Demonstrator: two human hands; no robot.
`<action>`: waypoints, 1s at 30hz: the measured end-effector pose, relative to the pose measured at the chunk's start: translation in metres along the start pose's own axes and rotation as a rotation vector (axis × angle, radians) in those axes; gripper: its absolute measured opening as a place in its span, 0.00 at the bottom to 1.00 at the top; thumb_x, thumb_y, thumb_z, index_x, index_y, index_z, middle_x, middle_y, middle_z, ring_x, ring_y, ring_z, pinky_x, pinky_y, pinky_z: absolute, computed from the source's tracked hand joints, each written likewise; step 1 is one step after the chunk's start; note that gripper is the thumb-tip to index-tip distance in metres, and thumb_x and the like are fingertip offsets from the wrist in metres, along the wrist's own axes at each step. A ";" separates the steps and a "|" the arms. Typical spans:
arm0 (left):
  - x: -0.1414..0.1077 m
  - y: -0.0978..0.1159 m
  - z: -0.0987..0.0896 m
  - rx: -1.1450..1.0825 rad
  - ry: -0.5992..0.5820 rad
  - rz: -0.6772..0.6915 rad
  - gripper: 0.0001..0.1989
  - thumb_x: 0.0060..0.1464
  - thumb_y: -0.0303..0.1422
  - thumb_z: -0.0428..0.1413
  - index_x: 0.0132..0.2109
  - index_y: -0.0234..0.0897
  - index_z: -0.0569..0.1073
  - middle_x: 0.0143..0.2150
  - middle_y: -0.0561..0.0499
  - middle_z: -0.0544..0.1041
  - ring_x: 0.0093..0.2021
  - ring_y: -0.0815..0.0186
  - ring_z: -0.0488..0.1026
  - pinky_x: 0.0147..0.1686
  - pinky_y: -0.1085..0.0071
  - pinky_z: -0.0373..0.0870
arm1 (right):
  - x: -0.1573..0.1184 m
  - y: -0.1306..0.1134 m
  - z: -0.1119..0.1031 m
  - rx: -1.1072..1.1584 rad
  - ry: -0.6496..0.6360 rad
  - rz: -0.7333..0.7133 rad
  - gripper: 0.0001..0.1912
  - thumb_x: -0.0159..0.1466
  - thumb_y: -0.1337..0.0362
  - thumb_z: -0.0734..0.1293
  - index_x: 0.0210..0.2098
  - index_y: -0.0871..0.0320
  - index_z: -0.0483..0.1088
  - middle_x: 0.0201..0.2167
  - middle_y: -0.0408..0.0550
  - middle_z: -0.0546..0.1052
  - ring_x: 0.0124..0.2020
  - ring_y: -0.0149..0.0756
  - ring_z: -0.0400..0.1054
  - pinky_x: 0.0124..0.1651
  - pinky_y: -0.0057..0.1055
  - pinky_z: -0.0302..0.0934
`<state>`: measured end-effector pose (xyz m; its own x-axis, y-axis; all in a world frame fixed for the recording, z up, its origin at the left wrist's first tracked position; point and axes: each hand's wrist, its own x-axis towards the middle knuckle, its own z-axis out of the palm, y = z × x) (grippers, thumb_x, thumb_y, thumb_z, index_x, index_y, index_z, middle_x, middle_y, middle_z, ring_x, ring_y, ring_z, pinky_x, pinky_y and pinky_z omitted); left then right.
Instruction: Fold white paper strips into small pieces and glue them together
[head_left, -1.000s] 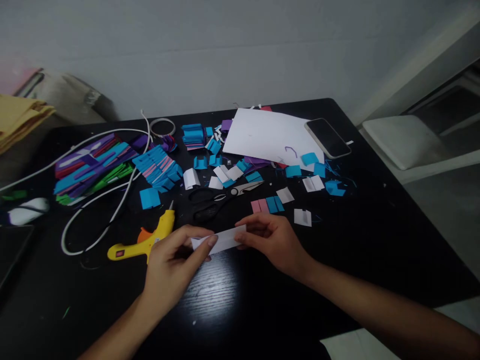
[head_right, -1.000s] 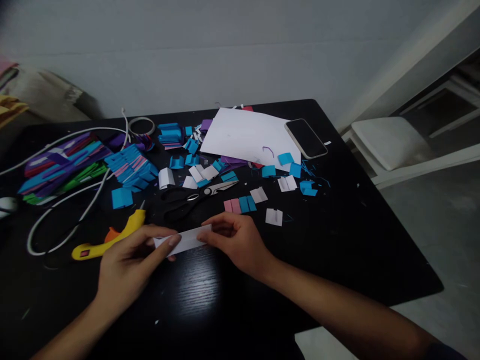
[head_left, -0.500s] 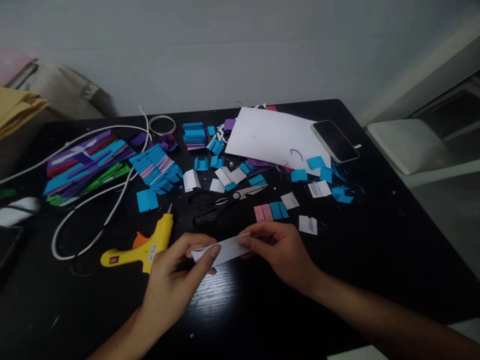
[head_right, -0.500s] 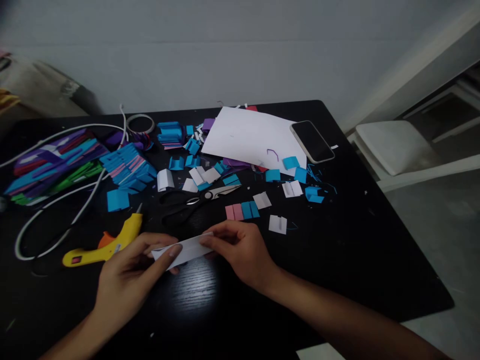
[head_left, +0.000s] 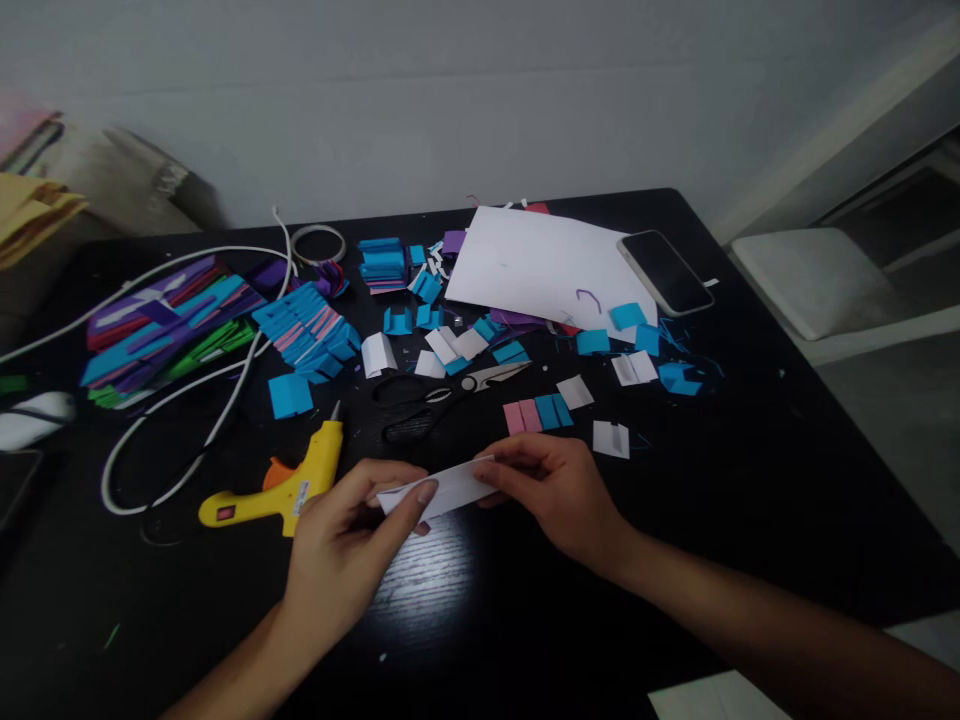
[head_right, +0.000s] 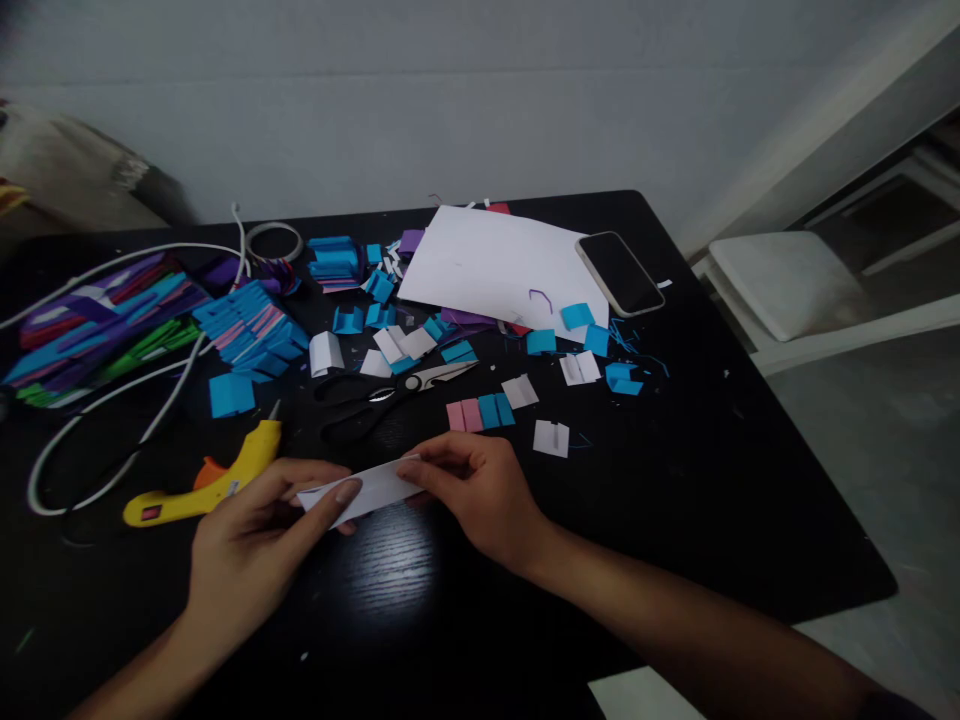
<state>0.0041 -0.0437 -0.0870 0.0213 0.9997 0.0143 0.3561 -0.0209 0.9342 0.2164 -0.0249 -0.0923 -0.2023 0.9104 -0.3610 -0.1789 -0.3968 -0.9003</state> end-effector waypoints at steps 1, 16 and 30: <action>0.000 0.000 0.000 0.000 0.002 0.002 0.03 0.58 0.33 0.65 0.39 0.38 0.80 0.30 0.54 0.83 0.23 0.68 0.80 0.23 0.78 0.78 | 0.000 0.000 0.000 -0.002 -0.001 -0.002 0.11 0.56 0.57 0.80 0.34 0.56 0.83 0.32 0.45 0.84 0.31 0.34 0.80 0.37 0.30 0.79; 0.000 0.001 0.000 0.043 0.019 0.027 0.03 0.57 0.33 0.66 0.38 0.39 0.81 0.28 0.56 0.83 0.24 0.69 0.80 0.23 0.79 0.76 | 0.000 0.001 0.000 -0.012 0.009 -0.002 0.12 0.57 0.56 0.80 0.34 0.56 0.82 0.31 0.44 0.83 0.32 0.35 0.79 0.38 0.32 0.78; -0.003 0.000 -0.001 0.109 0.042 0.137 0.02 0.57 0.29 0.65 0.36 0.40 0.79 0.26 0.57 0.83 0.23 0.71 0.78 0.22 0.80 0.73 | -0.005 -0.001 0.003 -0.039 0.000 0.002 0.12 0.56 0.54 0.80 0.33 0.56 0.82 0.30 0.44 0.83 0.28 0.34 0.79 0.37 0.32 0.78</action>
<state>0.0032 -0.0467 -0.0869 0.0381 0.9870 0.1559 0.4518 -0.1562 0.8784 0.2148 -0.0288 -0.0887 -0.2027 0.9095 -0.3628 -0.1407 -0.3937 -0.9084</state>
